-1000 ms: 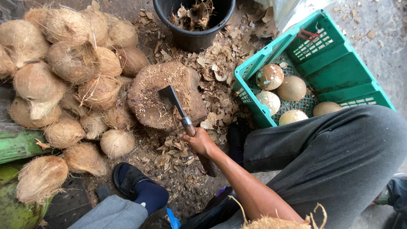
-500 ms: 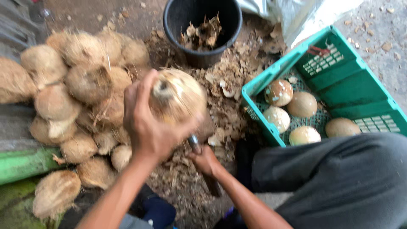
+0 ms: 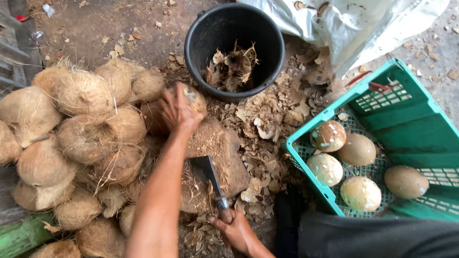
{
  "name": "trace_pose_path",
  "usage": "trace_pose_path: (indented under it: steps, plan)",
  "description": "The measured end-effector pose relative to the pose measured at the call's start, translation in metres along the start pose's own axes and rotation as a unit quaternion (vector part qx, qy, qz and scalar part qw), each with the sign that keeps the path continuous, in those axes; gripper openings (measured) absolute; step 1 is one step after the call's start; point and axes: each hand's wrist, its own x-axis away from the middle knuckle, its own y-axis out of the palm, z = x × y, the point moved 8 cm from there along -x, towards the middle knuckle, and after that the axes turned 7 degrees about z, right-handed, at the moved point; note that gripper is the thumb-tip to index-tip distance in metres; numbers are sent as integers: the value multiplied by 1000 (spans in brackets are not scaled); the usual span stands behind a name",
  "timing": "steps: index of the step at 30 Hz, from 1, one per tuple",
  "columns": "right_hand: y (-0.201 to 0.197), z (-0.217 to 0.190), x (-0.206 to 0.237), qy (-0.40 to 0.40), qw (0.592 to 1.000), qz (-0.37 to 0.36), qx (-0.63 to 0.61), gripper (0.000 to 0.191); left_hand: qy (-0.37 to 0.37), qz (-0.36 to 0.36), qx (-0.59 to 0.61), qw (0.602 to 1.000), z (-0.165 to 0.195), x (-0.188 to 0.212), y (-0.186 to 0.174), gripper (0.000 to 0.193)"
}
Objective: The person sits on the ground and uses a machete to peel the husk off coconuts. They hold each coconut against a wooden stump and strike it repeatedly to remove the fibrous outer layer. Finished coconuts are placed into a green crate.
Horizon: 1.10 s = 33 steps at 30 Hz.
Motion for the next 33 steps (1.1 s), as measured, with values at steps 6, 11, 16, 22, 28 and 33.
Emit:
trace_pose_path:
  steps: [6,11,16,22,28,33]
  plan:
    - [1,15,-15,23,998,25,-46,45,-28,-132,-71,988,-14,-15,31,113]
    - [7,10,-9,8,999,21,-34,39,182,89,24,979,-3,33,-50,105]
    - [8,1,-5,8,999,24,-18,33,234,321,68,915,-57,102,-184,109]
    - [11,-11,-3,-10,999,37,-16,36,67,139,-102,983,-157,37,-218,141]
    - [6,-43,19,-84,989,91,77,25,11,110,-45,993,-163,24,-213,128]
    - [17,-70,39,-204,936,83,275,40,39,150,14,988,-120,71,-259,117]
